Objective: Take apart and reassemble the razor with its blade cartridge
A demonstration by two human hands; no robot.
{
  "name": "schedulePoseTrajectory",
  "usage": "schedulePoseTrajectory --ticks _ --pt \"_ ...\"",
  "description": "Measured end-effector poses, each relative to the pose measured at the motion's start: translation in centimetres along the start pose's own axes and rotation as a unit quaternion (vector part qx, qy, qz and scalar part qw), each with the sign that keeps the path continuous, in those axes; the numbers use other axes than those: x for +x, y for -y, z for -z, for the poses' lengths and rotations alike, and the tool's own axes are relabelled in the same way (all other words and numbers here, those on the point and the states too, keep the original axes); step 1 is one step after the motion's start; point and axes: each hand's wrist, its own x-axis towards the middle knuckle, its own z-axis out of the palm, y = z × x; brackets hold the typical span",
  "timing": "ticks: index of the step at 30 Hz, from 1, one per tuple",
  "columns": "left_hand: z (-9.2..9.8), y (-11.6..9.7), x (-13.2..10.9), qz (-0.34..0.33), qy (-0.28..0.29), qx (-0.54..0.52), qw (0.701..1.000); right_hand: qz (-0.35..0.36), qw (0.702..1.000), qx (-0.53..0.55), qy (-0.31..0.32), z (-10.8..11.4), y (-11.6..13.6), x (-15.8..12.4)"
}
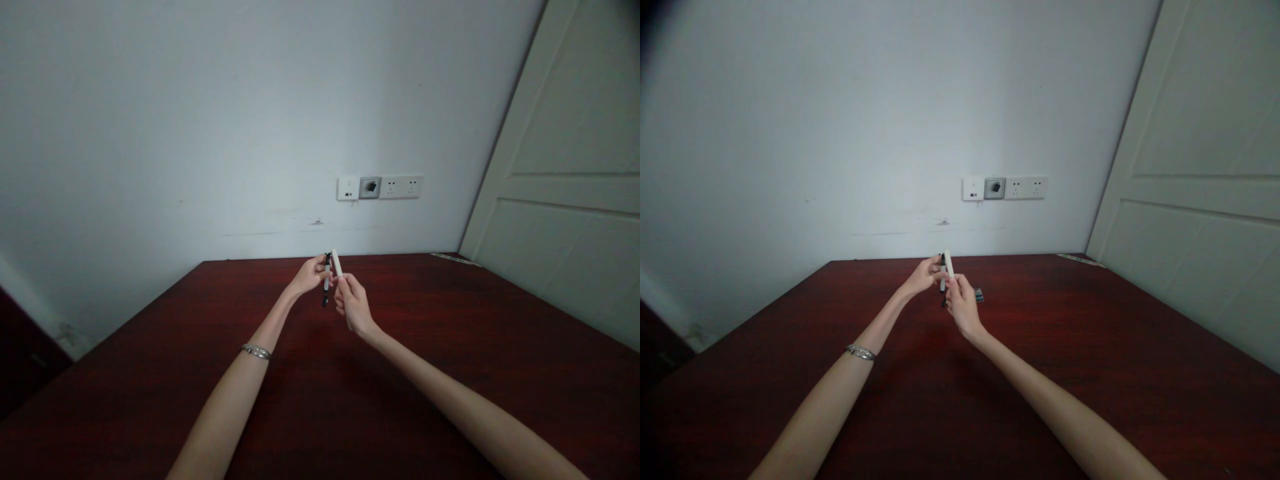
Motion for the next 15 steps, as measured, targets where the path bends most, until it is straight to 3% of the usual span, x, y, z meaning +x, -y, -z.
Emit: schedulePoseTrajectory --ticks 3,7,15 --pt "0.0 0.0 0.0 -0.009 0.004 -0.007 1.000 0.004 1.000 -0.008 -0.012 0.1 -0.1 0.0" --pt "0.0 0.1 0.1 -0.005 -0.005 0.006 1.000 -0.025 0.999 -0.022 0.017 0.3 -0.8 -0.6" --pt "-0.4 -0.5 0.1 -0.012 0.000 -0.004 1.000 0.020 1.000 -0.012 -0.005 0.1 0.3 0.6"
